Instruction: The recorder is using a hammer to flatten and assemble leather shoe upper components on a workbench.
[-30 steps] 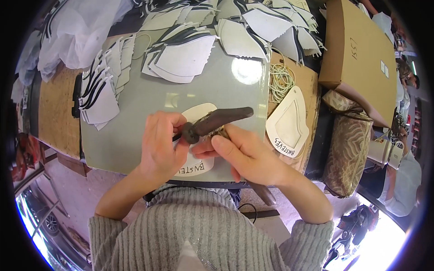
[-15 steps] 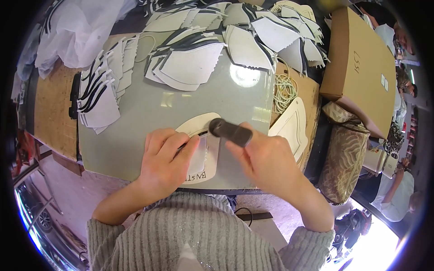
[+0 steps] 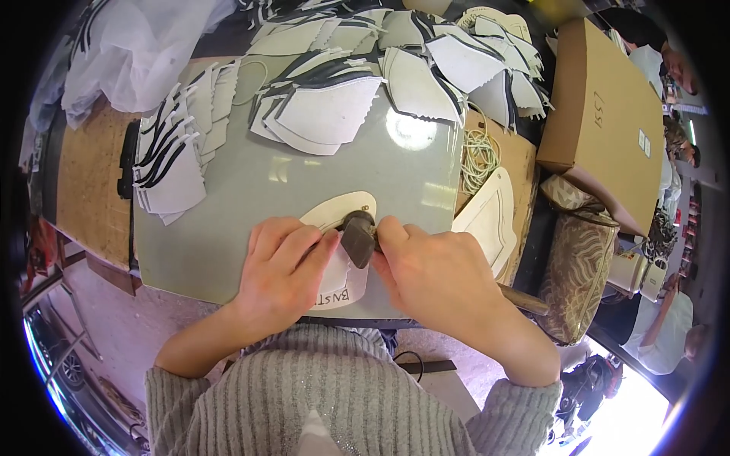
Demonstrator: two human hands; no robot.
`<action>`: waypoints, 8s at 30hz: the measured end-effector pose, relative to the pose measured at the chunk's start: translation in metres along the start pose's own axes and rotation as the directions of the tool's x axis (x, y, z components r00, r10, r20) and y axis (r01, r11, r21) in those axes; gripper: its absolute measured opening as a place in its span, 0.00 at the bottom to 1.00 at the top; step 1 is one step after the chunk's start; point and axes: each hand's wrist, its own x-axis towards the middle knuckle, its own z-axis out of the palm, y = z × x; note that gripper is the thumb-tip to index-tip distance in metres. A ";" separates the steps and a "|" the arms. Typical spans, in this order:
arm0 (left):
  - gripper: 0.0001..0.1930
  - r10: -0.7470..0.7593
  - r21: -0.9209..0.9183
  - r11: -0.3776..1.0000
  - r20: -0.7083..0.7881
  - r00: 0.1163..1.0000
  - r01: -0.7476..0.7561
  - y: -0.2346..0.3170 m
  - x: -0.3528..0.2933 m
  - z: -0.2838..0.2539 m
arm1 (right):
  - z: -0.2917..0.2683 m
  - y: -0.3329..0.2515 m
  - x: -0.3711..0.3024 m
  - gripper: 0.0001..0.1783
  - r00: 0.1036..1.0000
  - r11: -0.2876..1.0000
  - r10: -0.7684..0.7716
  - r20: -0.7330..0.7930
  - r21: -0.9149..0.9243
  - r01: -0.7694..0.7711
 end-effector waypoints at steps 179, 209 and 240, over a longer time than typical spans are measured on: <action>0.15 -0.282 -0.243 0.933 -0.043 0.958 0.264 -0.025 0.022 -0.068 | -0.051 0.095 0.101 0.36 0.524 0.811 0.356 -0.774 0.534 0.239; 0.40 -0.220 -0.454 0.887 -0.263 0.939 0.081 -0.041 0.095 -0.073 | -0.094 -0.036 0.118 0.40 0.396 0.743 -0.311 -0.864 0.038 0.668; 0.20 -0.133 -0.248 0.904 0.608 0.782 0.347 -0.037 0.039 -0.071 | 0.049 0.023 -0.051 0.45 0.718 -0.245 0.563 -0.410 0.746 0.619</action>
